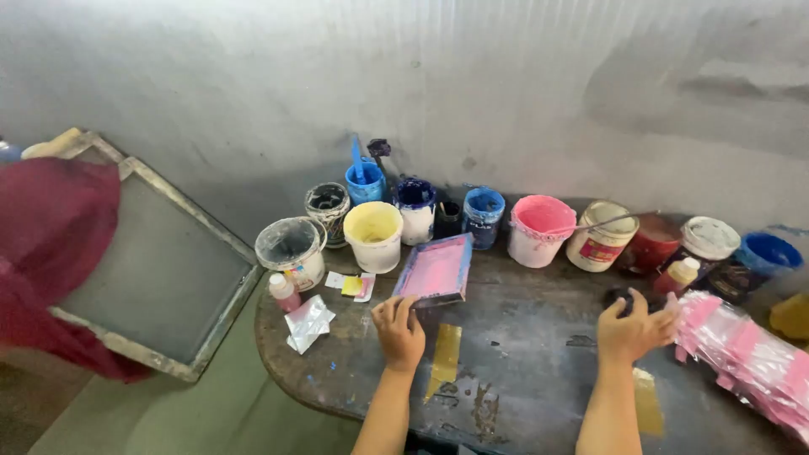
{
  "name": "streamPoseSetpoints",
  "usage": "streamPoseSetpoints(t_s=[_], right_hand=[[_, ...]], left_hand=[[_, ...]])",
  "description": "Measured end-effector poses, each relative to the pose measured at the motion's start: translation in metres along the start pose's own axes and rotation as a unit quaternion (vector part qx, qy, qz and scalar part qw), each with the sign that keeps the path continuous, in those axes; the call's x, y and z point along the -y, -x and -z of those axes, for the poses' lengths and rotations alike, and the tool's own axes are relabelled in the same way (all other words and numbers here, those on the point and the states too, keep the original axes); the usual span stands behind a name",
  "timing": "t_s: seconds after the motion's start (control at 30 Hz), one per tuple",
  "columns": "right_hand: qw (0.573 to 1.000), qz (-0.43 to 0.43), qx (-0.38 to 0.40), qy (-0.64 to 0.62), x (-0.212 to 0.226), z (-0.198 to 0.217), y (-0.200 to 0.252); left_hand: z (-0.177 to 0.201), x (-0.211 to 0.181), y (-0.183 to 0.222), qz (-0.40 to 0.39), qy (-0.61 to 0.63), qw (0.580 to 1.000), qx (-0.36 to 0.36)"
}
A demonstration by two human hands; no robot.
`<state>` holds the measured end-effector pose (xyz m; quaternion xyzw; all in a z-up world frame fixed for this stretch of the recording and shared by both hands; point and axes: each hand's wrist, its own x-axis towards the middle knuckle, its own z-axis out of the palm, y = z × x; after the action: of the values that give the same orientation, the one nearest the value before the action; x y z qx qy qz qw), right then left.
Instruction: Manual screen printing of a design onto small plastic bags using pink ink and a small printing frame.
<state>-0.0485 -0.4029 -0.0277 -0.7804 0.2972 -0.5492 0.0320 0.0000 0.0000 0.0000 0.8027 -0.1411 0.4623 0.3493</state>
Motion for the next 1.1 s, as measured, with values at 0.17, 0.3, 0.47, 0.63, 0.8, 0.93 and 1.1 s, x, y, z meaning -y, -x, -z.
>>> streamPoseSetpoints(t_s=[0.17, 0.3, 0.47, 0.63, 0.8, 0.93, 1.1], right_hand=[[0.997, 0.043, -0.012, -0.057, 0.016, -0.003, 0.000], [0.928, 0.133, 0.152, -0.314, 0.059, -0.004, 0.009], [0.821, 0.184, 0.366, -0.397, 0.125, 0.013, 0.062], [0.695, 0.301, 0.468, -0.455, 0.164, 0.045, 0.075], [0.666, 0.336, 0.513, -0.425, 0.165, 0.046, 0.079], [0.676, 0.313, 0.484, -0.460, 0.177, 0.053, 0.085], [0.617, 0.382, 0.423, -0.542, 0.241, 0.082, 0.119]], left_hand=[[0.015, 0.008, 0.015, 0.016, -0.020, 0.999, 0.034], [0.034, 0.008, 0.021, 0.070, -0.039, 0.994, 0.081], [0.037, 0.017, 0.018, 0.194, -0.039, 0.976, 0.092], [0.036, 0.021, 0.015, 0.323, 0.034, 0.943, 0.073], [0.049, 0.023, 0.018, 0.267, 0.066, 0.961, -0.029], [0.093, 0.048, 0.012, 0.185, -0.074, 0.979, -0.040], [0.133, 0.105, 0.007, 0.293, -0.259, 0.905, 0.165]])
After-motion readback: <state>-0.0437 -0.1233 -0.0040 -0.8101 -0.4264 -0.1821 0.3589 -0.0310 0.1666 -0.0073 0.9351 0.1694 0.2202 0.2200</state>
